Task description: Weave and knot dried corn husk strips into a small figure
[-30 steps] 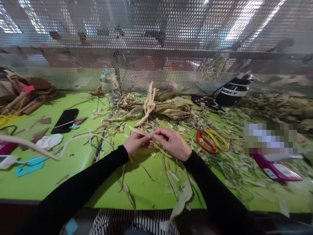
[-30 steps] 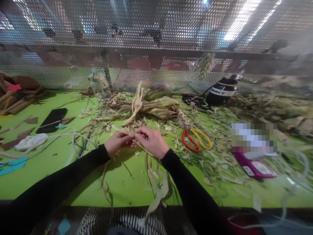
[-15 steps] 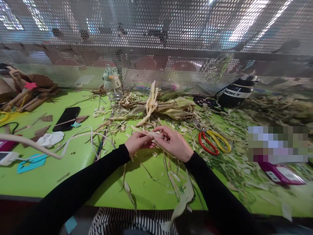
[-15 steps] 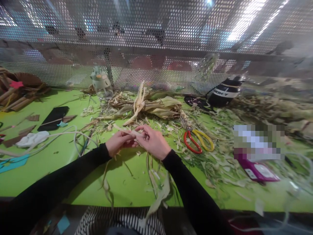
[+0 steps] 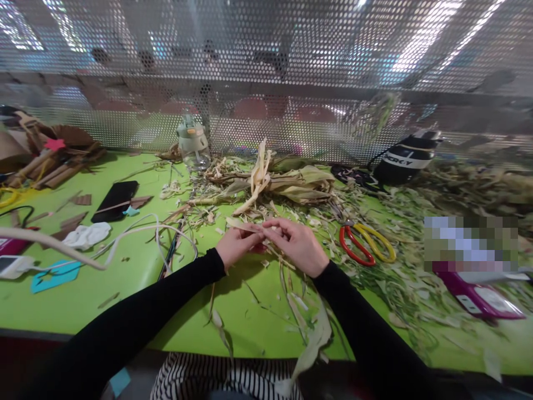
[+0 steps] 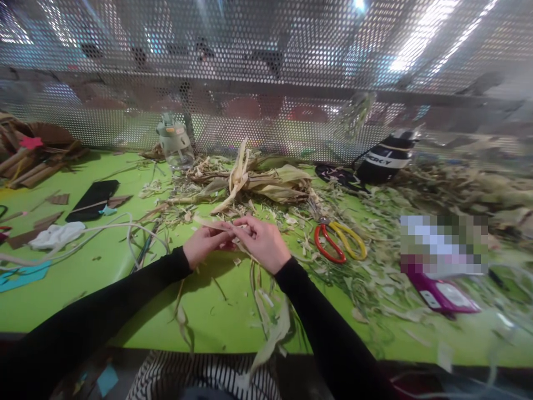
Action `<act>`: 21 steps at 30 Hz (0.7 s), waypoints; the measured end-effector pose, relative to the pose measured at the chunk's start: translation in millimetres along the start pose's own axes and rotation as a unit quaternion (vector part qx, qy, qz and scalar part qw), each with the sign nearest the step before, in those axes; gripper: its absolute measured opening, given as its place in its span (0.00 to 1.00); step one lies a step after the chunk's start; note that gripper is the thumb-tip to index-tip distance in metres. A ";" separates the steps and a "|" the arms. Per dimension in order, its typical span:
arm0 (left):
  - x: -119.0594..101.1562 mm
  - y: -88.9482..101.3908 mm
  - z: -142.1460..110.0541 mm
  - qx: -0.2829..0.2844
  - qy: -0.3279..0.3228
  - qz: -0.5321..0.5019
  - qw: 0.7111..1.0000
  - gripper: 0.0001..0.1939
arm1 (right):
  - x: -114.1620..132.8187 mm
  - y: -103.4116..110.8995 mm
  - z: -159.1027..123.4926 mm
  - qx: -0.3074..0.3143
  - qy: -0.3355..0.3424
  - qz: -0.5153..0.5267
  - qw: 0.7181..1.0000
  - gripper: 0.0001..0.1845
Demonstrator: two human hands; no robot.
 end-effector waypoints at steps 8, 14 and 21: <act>-0.9 0.3 0.4 0.007 -0.011 0.011 1.000 0.13 | -3.0 0.1 0.0 -0.001 -0.020 0.007 1.000 0.18; -3.2 0.5 1.1 0.003 -0.030 0.007 1.000 0.13 | -2.1 -0.1 0.5 -0.002 -0.005 0.012 1.000 0.18; 2.4 2.5 2.1 0.006 0.013 -0.053 0.998 0.13 | -0.1 0.2 -0.5 -0.013 0.022 0.023 0.999 0.12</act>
Point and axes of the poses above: each hand's wrist, its own z-axis towards the middle knuckle, its own y-axis out of the back of the hand, x = y × z, the point moved 9 cm from there along z, towards the middle knuckle, and after that the axes turned 11 degrees about -z, right-handed, at the moved point
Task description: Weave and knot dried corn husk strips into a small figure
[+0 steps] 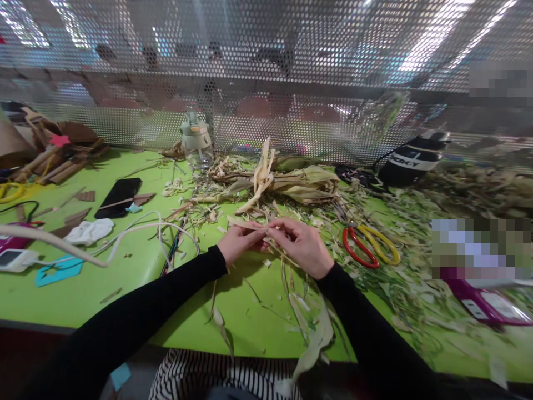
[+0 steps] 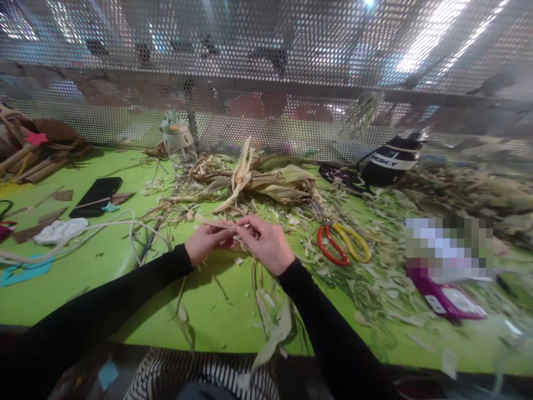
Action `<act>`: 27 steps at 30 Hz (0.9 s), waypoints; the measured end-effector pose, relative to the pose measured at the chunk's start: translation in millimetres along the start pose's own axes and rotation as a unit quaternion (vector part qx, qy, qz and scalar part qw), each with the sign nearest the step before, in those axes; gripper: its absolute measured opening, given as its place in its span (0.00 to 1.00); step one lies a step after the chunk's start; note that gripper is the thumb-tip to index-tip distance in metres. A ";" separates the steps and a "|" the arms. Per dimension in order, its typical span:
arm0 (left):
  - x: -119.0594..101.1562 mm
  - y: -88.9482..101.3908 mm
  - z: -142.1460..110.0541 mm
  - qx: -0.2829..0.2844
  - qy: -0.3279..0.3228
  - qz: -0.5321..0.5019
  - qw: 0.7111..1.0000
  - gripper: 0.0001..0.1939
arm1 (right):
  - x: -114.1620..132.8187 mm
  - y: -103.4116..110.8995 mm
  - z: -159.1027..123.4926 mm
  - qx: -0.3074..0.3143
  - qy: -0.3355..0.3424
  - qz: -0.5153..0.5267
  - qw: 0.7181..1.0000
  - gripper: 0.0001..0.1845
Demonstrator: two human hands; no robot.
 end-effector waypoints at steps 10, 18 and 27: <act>4.2 1.9 3.8 0.023 0.019 -0.051 0.998 0.16 | 5.4 11.5 -2.1 -0.048 0.023 -0.079 0.995 0.08; 1.1 -0.5 2.5 0.020 -0.004 -0.028 0.999 0.21 | 10.1 11.3 -3.2 -0.031 0.037 -0.089 0.995 0.08; 0.6 7.9 4.5 -0.010 -0.016 -0.017 1.000 0.16 | 14.0 5.2 -1.2 0.006 0.065 -0.028 0.997 0.07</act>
Point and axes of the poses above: each hand's wrist, its own z-axis towards the middle knuckle, its own y-axis out of the back of the hand, x = y × z, the point moved 9 cm from there along z, towards the middle knuckle, and after that the axes turned 11 degrees about -z, right-handed, at the moved point
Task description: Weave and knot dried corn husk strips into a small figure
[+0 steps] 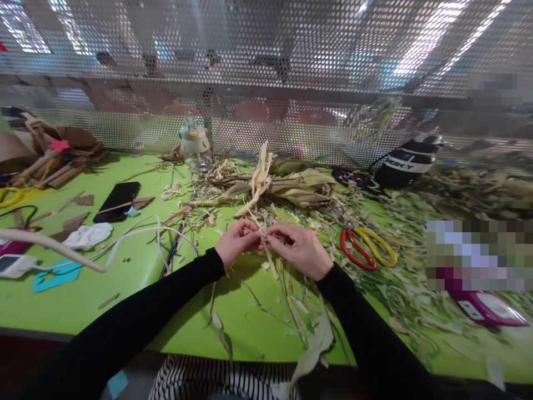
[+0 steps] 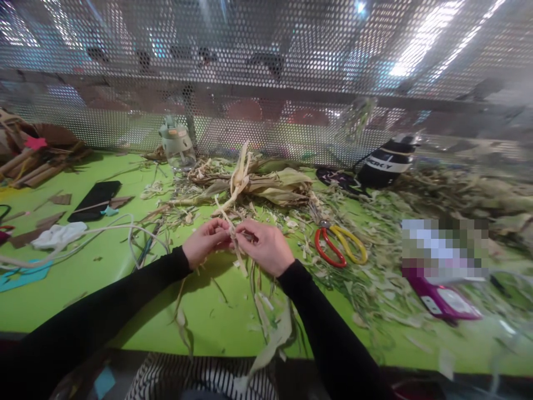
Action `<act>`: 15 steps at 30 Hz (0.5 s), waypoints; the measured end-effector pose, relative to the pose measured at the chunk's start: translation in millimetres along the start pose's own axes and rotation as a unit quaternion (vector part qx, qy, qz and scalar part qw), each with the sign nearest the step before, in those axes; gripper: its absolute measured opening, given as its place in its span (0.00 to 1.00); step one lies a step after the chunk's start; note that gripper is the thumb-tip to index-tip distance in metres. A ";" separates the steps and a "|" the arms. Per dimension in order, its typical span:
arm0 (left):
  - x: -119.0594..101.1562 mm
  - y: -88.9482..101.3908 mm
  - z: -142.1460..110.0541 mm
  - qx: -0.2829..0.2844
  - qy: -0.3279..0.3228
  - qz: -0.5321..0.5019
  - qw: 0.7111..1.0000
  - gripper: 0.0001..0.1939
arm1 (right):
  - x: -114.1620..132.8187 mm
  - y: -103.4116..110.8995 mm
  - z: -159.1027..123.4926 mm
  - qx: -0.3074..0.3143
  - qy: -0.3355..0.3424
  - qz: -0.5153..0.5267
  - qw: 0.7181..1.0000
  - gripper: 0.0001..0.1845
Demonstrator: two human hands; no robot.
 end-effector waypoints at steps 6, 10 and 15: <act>1.3 -4.0 -0.2 0.019 -0.003 0.013 1.000 0.18 | -5.2 -1.0 1.0 -0.002 -0.012 -0.020 1.000 0.08; 1.6 -2.9 -0.2 0.016 -0.007 0.013 1.000 0.19 | -8.0 -3.0 1.3 0.018 -0.027 -0.015 0.999 0.09; -2.0 -7.6 -0.6 0.034 -0.026 0.021 0.999 0.19 | -8.6 -1.8 2.1 0.016 -0.046 -0.005 0.999 0.09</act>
Point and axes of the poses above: each hand's wrist, its own z-axis towards the middle knuckle, its own y-axis out of the back of the hand, x = y × z, the point moved 9 cm from there along z, towards the middle knuckle, and after that the axes turned 11 degrees about -z, right-handed, at the moved point
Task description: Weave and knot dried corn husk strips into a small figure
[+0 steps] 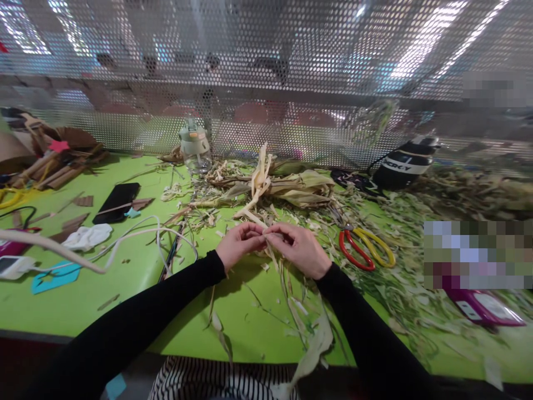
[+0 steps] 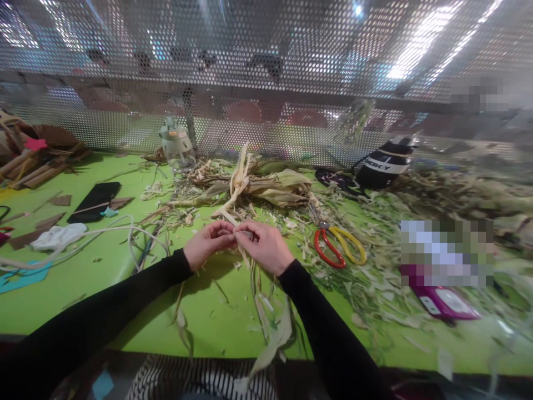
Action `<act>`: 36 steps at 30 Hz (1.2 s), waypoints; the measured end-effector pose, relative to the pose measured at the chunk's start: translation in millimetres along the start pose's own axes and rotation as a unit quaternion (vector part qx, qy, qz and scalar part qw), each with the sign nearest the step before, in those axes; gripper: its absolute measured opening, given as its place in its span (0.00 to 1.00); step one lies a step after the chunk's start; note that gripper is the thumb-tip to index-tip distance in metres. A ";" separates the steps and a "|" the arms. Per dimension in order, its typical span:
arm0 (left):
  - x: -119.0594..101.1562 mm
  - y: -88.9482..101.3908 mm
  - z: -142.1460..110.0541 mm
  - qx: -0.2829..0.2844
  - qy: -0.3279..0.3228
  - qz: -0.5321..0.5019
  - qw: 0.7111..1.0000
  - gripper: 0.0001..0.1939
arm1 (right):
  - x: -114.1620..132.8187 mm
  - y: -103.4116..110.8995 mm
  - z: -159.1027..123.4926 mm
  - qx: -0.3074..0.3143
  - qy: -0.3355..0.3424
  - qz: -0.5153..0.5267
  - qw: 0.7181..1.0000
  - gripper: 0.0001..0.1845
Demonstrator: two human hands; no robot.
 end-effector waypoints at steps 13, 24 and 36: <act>3.5 0.3 -3.0 -0.006 0.011 0.013 1.000 0.17 | -6.8 -3.0 -1.5 -0.027 -0.019 0.026 0.999 0.07; 5.1 7.3 0.1 -0.022 -0.006 -0.033 0.999 0.18 | -4.6 4.6 -3.1 -0.075 -0.013 0.053 0.996 0.15; 2.1 5.4 -4.9 -0.046 0.001 -0.109 0.993 0.15 | 6.5 1.1 -9.8 -0.138 0.029 -0.053 0.989 0.08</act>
Point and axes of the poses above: each hand's wrist, its own z-axis towards the middle knuckle, its own y-axis out of the back of the hand, x = y × z, the point moved 9 cm from there along z, towards the middle knuckle, and after that the axes turned 11 degrees about -z, right-handed, at the moved point
